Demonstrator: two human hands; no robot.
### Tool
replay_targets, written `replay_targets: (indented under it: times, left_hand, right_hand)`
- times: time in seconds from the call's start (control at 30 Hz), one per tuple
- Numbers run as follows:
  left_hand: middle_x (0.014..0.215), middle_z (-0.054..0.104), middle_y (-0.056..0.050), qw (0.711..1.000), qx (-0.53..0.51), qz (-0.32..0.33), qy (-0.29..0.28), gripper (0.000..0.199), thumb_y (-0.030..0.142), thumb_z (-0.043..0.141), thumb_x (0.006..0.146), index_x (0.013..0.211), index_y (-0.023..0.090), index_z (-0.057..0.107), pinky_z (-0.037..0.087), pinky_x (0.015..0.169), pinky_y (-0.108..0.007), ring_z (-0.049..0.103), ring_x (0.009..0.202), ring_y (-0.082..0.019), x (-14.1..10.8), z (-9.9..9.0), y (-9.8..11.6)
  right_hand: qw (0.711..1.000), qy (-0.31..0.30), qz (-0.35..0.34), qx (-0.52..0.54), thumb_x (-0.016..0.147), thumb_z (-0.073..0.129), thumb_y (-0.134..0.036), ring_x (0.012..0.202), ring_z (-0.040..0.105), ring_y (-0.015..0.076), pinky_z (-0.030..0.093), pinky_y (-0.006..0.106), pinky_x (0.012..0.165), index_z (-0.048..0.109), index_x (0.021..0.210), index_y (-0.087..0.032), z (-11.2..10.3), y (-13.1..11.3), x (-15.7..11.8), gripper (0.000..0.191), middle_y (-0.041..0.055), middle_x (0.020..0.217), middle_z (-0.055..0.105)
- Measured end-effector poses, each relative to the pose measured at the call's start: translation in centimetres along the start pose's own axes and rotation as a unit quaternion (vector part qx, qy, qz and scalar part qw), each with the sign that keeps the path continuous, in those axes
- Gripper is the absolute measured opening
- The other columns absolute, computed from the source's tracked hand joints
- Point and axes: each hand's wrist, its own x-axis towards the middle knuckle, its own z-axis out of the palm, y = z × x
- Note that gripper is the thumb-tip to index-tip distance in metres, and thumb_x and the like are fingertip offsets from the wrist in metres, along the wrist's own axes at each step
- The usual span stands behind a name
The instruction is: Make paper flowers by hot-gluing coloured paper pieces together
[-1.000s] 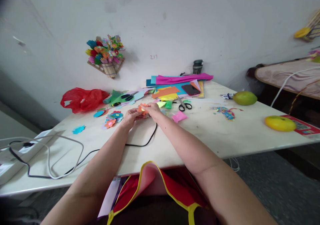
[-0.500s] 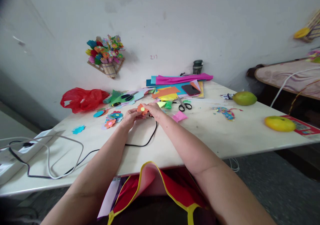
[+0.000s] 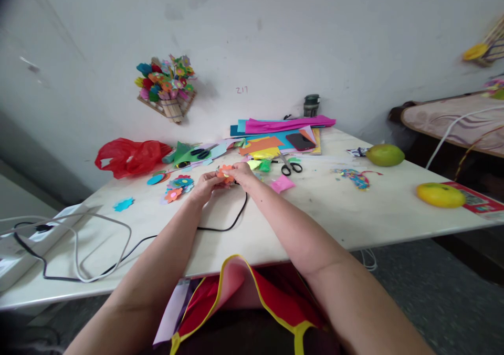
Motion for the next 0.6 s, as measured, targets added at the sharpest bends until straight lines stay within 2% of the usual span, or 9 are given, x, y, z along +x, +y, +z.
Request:
replay_targets:
  times: [0.1, 0.27, 0.47, 0.6]
  left_hand:
    - [0.074, 0.069, -0.008, 1.000, -0.005, 0.003, -0.003, 0.026, 0.035, 0.069, 0.063, 0.074, 0.012, 0.066, 0.051, 0.070, -0.034, 0.064, 0.062, -0.018, 0.05, -0.10, -0.07]
    - [0.072, 0.069, -0.009, 1.000, -0.014, 0.005, 0.009, 0.026, 0.033, 0.069, 0.062, 0.074, 0.011, 0.065, 0.051, 0.067, -0.031, 0.064, 0.061, -0.018, 0.08, -0.05, 0.04]
    - [0.068, 0.067, -0.007, 0.999, -0.025, -0.003, 0.023, 0.028, 0.037, 0.069, 0.062, 0.072, 0.011, 0.063, 0.051, 0.066, -0.032, 0.064, 0.060, -0.018, 0.24, -0.03, 0.03]
    - [0.062, 0.063, -0.004, 0.998, -0.027, 0.017, 0.049, 0.033, 0.042, 0.071, 0.060, 0.067, 0.012, 0.060, 0.050, 0.062, -0.030, 0.061, 0.056, -0.016, 0.25, 0.09, -0.08]
  right_hand:
    - [1.000, -0.007, -0.012, -0.008, 0.054, 0.071, -0.032, 0.045, 0.042, 0.0082, 0.028, 0.023, 0.045, 0.052, 0.058, -0.016, -0.07, -0.03, 0.00, 0.025, -0.0043, 0.048, 0.049]
    - [0.999, -0.034, 0.004, -0.018, 0.061, 0.064, -0.052, 0.045, 0.043, 0.0084, 0.026, 0.023, 0.043, 0.054, 0.060, -0.016, -0.49, -0.43, -0.12, 0.038, -0.0024, 0.049, 0.050]
    - [1.000, -0.007, -0.006, -0.015, 0.056, 0.071, -0.036, 0.042, 0.036, 0.0059, 0.024, 0.022, 0.041, 0.048, 0.053, -0.017, -0.56, -0.11, 0.26, 0.030, -0.0057, 0.045, 0.044]
    - [1.000, -0.011, -0.008, -0.026, 0.056, 0.070, -0.034, 0.041, 0.036, 0.0057, 0.024, 0.022, 0.041, 0.048, 0.053, -0.017, -0.53, 0.05, 0.39, 0.028, -0.0050, 0.046, 0.045]
